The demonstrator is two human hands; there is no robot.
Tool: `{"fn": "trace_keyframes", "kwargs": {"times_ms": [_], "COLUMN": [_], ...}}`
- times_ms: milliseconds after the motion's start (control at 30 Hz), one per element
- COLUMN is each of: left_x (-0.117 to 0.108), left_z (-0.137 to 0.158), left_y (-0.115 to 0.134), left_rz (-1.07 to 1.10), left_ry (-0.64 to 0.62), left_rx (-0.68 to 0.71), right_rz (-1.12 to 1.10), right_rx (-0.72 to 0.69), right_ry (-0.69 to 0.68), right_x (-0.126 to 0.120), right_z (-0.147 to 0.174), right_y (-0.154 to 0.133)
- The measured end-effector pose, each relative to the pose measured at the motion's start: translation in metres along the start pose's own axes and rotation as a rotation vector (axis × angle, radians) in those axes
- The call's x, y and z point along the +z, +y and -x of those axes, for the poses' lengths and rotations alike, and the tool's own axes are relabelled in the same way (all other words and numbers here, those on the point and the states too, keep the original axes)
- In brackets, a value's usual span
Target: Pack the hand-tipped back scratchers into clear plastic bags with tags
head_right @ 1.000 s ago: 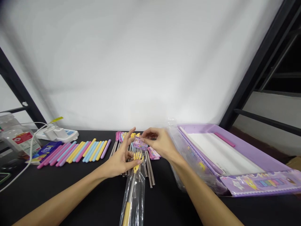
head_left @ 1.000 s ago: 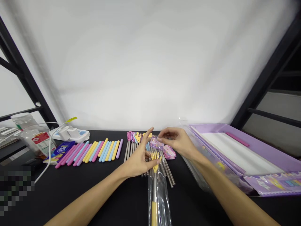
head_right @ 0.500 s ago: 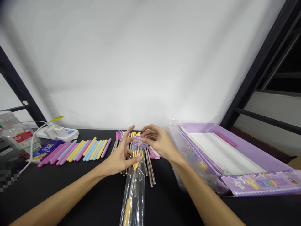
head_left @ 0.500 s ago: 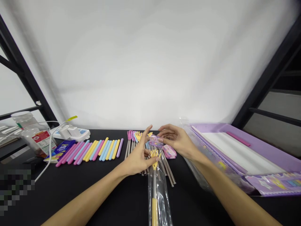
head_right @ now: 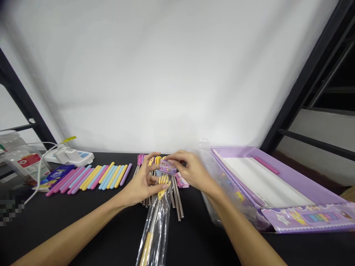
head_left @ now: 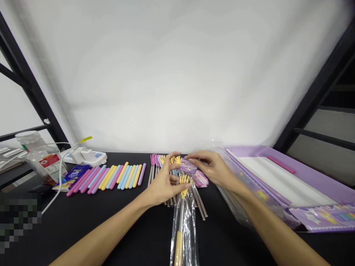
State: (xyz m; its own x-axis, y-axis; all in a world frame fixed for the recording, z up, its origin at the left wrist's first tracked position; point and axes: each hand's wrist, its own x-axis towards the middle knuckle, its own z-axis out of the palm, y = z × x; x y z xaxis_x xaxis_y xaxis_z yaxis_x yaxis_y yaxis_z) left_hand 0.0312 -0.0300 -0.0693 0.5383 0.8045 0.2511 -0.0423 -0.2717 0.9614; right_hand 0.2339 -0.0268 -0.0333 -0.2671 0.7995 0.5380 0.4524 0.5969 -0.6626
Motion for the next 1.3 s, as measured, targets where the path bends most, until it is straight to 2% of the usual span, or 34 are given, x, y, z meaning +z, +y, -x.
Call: {"fn": "trace_keyframes", "kwargs": {"times_ms": [200, 267, 500, 600, 733, 800, 867, 933, 1000, 1067, 1133, 1200, 1300], "left_x": [0.000, 0.000, 0.000, 0.000, 0.002, 0.003, 0.003, 0.003, 0.004, 0.009, 0.019, 0.036, 0.065], "left_z": [-0.001, -0.001, -0.001, 0.000, 0.002, 0.000, -0.007, -0.021, -0.041, -0.066, -0.091, -0.113, -0.136], "left_y": [-0.002, -0.002, -0.002, -0.002, 0.000, 0.005, 0.012, 0.022, 0.033, 0.043, 0.050, 0.053, 0.050], "left_rz": [0.025, 0.014, -0.019, -0.014, 0.011, 0.030, 0.035, -0.004, -0.075, -0.120, -0.121, -0.083, -0.060], "left_ry": [-0.008, 0.013, 0.033, 0.026, 0.030, 0.046, 0.084, 0.166, 0.278, 0.379, 0.421, 0.381, 0.273], "left_rx": [0.016, 0.016, -0.012, -0.019, -0.016, 0.005, 0.073, 0.182, 0.280, 0.331, 0.349, 0.334, 0.245], "right_rz": [0.153, 0.162, -0.059, -0.109, -0.087, -0.089, -0.150, -0.288, -0.435, -0.496, -0.459, -0.362, -0.147], "right_rx": [-0.109, -0.106, 0.148, 0.177, 0.140, 0.179, 0.287, 0.451, 0.565, 0.543, 0.455, 0.419, 0.507], "right_ry": [-0.131, -0.111, 0.059, 0.093, 0.092, 0.117, 0.141, 0.086, -0.040, -0.123, -0.097, -0.021, 0.113], "right_x": [-0.007, -0.005, 0.008, 0.009, 0.003, -0.002, -0.007, -0.013, -0.020, -0.030, -0.045, -0.071, -0.122], "right_z": [0.003, 0.003, 0.001, 0.001, 0.000, -0.001, -0.001, 0.002, 0.008, 0.014, 0.019, 0.021, 0.022], "right_y": [-0.009, -0.009, -0.006, -0.006, -0.007, -0.009, -0.013, -0.019, -0.026, -0.031, -0.032, -0.026, -0.003]}}
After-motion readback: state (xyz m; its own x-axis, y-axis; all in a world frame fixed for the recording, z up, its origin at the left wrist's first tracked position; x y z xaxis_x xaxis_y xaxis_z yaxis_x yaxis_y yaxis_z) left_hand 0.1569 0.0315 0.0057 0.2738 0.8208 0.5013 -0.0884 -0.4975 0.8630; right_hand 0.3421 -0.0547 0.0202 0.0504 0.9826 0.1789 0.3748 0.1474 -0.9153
